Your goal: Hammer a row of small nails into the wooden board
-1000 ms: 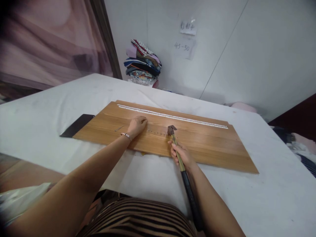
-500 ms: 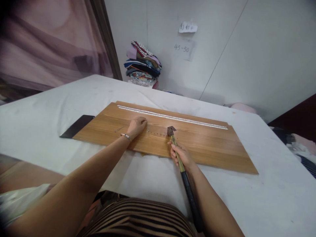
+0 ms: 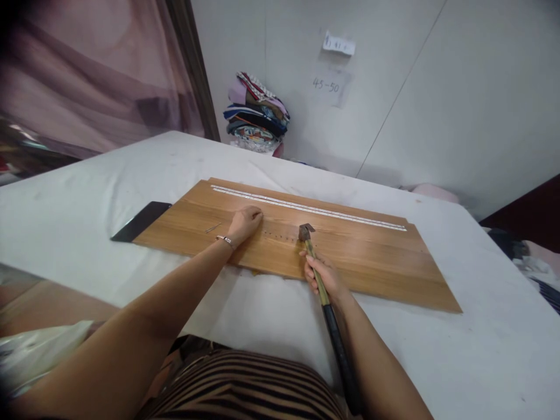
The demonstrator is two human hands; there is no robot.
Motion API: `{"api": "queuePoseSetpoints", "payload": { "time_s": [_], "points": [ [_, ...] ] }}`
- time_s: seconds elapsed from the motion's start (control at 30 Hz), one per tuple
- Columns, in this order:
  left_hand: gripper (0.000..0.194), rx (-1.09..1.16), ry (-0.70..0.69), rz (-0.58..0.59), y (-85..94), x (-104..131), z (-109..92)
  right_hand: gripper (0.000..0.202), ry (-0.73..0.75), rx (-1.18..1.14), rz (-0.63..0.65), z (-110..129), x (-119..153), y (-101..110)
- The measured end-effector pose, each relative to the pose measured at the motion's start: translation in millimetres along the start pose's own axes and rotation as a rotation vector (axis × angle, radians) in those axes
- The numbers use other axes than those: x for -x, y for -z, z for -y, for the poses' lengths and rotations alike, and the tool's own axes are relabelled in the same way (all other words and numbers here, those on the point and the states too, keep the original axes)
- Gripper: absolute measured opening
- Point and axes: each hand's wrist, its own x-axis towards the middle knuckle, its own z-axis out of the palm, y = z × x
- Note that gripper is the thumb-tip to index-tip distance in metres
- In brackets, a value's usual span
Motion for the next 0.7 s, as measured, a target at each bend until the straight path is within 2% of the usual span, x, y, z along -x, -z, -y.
{"api": "queuePoseSetpoints", "payload": {
  "time_s": [0.7],
  "points": [
    [0.028, -0.007, -0.007, -0.003, 0.7, -0.3, -0.2, 0.049, 0.01, 0.0, -0.013, 0.1, 1.3, -1.5]
  ]
}}
